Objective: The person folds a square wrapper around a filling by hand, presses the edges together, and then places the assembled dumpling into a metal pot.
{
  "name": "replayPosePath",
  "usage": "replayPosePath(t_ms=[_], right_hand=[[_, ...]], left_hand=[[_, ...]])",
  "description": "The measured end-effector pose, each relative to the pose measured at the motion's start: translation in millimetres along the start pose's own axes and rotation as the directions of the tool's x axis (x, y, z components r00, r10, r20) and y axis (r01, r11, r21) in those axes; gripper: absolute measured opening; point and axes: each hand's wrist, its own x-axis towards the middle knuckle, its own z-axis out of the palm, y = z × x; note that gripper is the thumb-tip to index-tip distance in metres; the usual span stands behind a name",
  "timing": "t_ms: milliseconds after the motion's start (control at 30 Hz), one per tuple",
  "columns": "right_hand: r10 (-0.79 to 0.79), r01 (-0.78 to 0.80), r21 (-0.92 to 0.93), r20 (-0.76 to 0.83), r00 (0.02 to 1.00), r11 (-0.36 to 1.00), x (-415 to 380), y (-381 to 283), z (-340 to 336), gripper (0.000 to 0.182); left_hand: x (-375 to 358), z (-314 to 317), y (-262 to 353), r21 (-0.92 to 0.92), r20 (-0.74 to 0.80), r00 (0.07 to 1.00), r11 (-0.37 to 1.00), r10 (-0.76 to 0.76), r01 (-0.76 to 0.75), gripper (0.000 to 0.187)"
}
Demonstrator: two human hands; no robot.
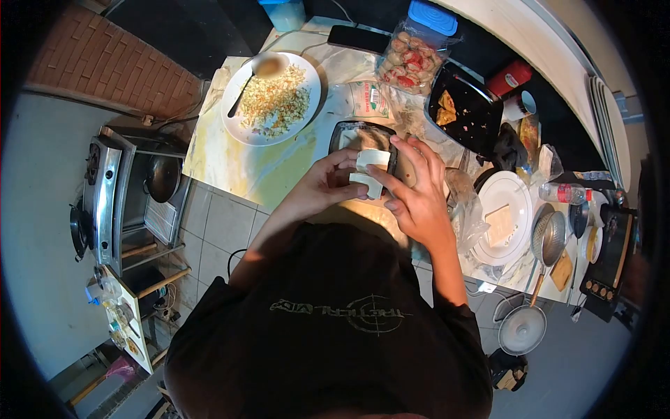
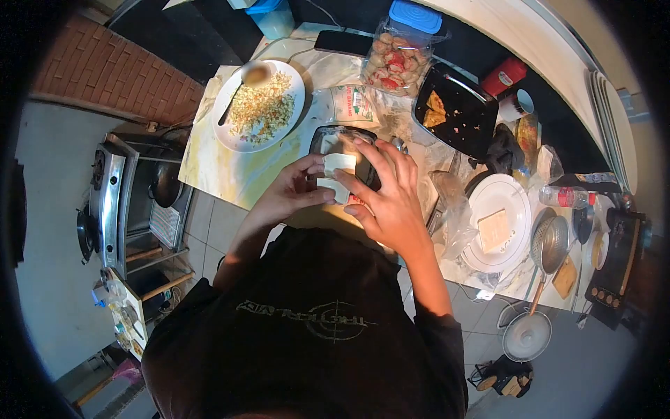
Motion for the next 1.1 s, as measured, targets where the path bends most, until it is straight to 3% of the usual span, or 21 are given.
replayPosePath(t_ms=[267,333,367,400,433,467,500,567,733,800,933,1033,1100], right_hand=[[-0.025,0.024,-0.029,-0.025,0.999,0.999,-4,6,-15,0.038],[0.075,-0.046,0.193,-0.142,0.987,0.98,-2,6,-10,0.036],[0.074,-0.046,0.193,-0.141,0.987,0.98,-1,5,-5,0.036],[0.249,-0.157,0.487,-0.129,0.96,0.859,0,2,3,0.037],[0.408,-0.234,0.731,-0.065,0.911,0.641,1,0,12,0.042],[0.397,-0.181,0.829,-0.053,0.916,0.53,4,2,22,0.052],[0.398,-0.181,0.829,-0.055,0.916,0.529,4,1,25,0.052],[0.452,-0.278,0.886,0.089,0.888,0.371,5,1,30,0.053],[0.41,-0.253,0.852,0.049,0.911,0.459,3,0,31,0.051],[0.317,-0.198,0.684,-0.051,0.947,0.702,3,-2,28,0.049],[0.291,-0.195,0.615,-0.058,0.955,0.764,2,-6,20,0.046],[0.154,-0.083,0.616,-0.063,0.986,0.783,3,-5,15,0.041],[-0.018,0.051,0.455,-0.077,0.997,0.889,2,-1,14,0.036]], left_hand=[[0,0,0,-0.042,-0.006,1.0,0.999,0.018,-0.018,0.048],[0,1,1,-0.021,-0.018,1.0,1.0,0.018,-0.019,0.047],[0,1,0,-0.022,-0.019,1.0,1.0,0.018,-0.019,0.047],[1,1,0,-0.008,-0.017,1.0,1.0,0.018,-0.018,0.046],[1,1,-1,0.007,-0.013,1.0,1.0,0.018,-0.018,0.046],[2,1,-3,0.008,-0.01,1.0,1.0,0.016,-0.016,0.046],[3,1,-4,0.005,0.011,1.0,1.0,0.002,-0.002,0.045],[2,1,-4,0.004,0.027,1.0,1.0,-0.012,0.012,0.045],[3,-1,-8,-0.011,-0.017,0.999,0.999,-0.046,0.046,0.047],[3,-1,-7,-0.022,-0.007,0.999,0.999,-0.037,0.037,0.046],[4,-6,-9,-0.001,0.017,0.998,0.999,-0.052,0.052,0.048],[1,-3,-3,-0.107,0.012,0.998,0.992,-0.059,0.06,0.049],[1,-6,-8,-0.12,0.007,0.998,0.991,-0.063,0.063,0.049]])
